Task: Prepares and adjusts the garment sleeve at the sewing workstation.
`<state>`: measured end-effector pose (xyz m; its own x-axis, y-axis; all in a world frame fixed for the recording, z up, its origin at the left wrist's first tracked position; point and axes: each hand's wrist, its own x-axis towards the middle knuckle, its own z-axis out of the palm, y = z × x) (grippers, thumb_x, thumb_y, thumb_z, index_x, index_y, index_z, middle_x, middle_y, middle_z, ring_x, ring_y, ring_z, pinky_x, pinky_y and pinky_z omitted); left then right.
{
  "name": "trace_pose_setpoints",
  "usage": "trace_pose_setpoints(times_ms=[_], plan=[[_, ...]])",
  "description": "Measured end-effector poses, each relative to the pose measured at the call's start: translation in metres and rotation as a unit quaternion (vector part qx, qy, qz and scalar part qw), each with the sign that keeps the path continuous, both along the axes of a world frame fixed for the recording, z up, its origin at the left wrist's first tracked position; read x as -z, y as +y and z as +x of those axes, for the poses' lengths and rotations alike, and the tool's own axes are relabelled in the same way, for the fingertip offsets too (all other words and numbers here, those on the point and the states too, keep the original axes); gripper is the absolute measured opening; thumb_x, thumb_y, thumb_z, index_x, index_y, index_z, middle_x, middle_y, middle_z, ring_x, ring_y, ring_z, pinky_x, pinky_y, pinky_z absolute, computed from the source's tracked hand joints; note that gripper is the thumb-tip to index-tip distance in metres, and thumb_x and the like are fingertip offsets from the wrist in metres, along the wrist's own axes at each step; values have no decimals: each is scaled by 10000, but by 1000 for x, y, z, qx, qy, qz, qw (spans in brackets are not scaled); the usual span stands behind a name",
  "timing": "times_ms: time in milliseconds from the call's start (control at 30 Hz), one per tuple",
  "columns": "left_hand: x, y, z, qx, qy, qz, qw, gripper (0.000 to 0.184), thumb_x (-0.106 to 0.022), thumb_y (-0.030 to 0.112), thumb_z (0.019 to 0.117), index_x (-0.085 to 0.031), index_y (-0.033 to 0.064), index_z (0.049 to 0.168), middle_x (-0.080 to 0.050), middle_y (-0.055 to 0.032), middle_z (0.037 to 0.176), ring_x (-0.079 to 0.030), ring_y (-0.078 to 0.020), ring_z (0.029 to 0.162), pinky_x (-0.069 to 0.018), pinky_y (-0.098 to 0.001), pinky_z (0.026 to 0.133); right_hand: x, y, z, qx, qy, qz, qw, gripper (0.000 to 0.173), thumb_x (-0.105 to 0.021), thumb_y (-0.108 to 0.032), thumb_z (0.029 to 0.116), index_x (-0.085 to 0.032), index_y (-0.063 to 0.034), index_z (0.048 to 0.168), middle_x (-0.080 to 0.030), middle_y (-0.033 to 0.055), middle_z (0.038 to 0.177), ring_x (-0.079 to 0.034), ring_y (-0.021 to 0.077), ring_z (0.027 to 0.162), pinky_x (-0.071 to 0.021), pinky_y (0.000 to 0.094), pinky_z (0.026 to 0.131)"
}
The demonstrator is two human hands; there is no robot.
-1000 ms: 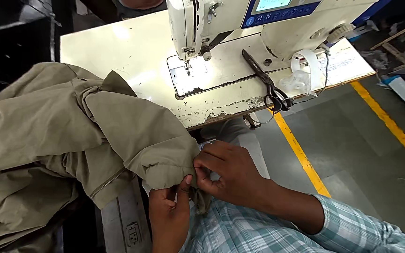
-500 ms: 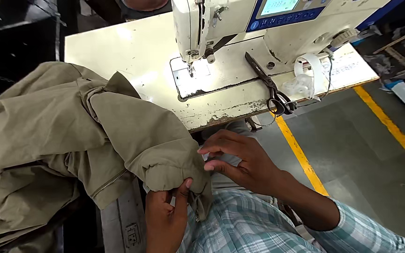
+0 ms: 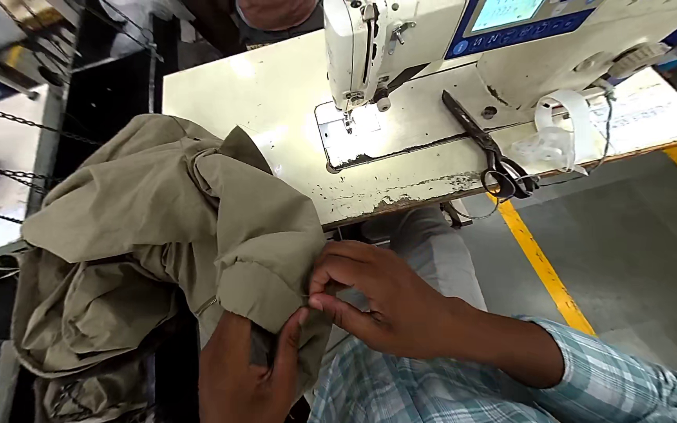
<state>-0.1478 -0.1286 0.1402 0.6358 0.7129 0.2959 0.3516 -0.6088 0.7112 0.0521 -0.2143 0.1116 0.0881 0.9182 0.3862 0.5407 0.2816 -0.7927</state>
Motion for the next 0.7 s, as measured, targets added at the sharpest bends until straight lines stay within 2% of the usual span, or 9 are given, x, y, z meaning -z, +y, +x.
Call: trace_pose_setpoints(times_ms=[100, 200, 300, 333, 433, 500, 567, 633, 700], plan=[[15, -6, 2, -21, -58, -65, 996, 452, -770, 178, 904, -568, -109, 1188, -716, -57, 1071, -700, -42, 998, -610, -238, 901, 4, -1, 8, 25, -68, -21, 997, 197, -578, -306, 1040, -682, -148, 984, -620, -48, 927, -605, 51, 838, -518, 225, 680], [21, -13, 5, -34, -111, -120, 986, 415, -729, 99, 918, -526, -99, 1221, -712, -9, 1076, -702, -35, 985, -611, -231, 896, 2, 1, 15, -13, -83, -9, 996, 209, -534, -264, 1069, -661, -122, 983, -620, -26, 956, -616, 55, 847, -538, 221, 691], [23, -16, 4, -25, -134, -136, 981, 374, -678, 121, 965, -525, -73, 1247, -712, 9, 1100, -698, -38, 1000, -605, -226, 901, 4, 12, 15, -129, 29, 38, 991, 175, -494, -122, 1078, -636, -39, 1019, -659, 41, 1022, -660, 74, 872, -584, 223, 737], [22, -16, 3, -17, -139, -137, 981, 361, -666, 154, 985, -534, -47, 1254, -711, 24, 1109, -692, -36, 1014, -597, -226, 911, 2, 17, 13, -169, 93, 41, 980, 177, -475, -85, 1077, -626, -6, 1028, -676, 61, 990, -671, 75, 822, -595, 226, 721], [8, -15, -1, -8, -155, -145, 977, 307, -627, 225, 1020, -561, 67, 1275, -696, 110, 1148, -660, -6, 1075, -566, -220, 957, -16, 34, 12, -276, 255, -20, 926, 176, -408, -62, 1096, -555, 23, 1048, -682, 90, 944, -662, 66, 699, -587, 216, 634], [-4, -13, -5, 0, -163, -160, 974, 269, -633, 242, 1015, -593, 144, 1263, -700, 160, 1147, -655, 10, 1084, -555, -222, 973, -35, 40, 9, -323, 271, -53, 905, 140, -405, -20, 1081, -538, 13, 1053, -698, 94, 939, -685, 83, 693, -602, 233, 620], [-13, -12, -12, 15, -162, -185, 969, 264, -672, 204, 987, -601, 201, 1240, -706, 200, 1126, -663, 27, 1061, -565, -216, 958, -54, 42, 2, -335, 152, -42, 929, 108, -473, 30, 1026, -580, 19, 1032, -670, 69, 842, -674, 101, 691, -596, 258, 634], [-21, -10, -21, 32, -142, -207, 967, 306, -682, 119, 956, -603, 204, 1239, -711, 214, 1114, -661, 46, 1045, -567, -207, 936, -59, 43, -4, -299, -62, 20, 952, 119, -608, -42, 979, -697, -73, 1052, -679, 44, 828, -671, 154, 733, -568, 342, 658], [-25, -6, -27, 52, -104, -213, 970, 382, -649, 25, 959, -500, -16, 1308, -695, 94, 1162, -665, 2, 1068, -580, -244, 955, -25, 89, 16, -260, -123, 244, 926, 174, -644, -91, 936, -751, -139, 1065, -688, -15, 793, -644, 104, 672, -520, 301, 568]])
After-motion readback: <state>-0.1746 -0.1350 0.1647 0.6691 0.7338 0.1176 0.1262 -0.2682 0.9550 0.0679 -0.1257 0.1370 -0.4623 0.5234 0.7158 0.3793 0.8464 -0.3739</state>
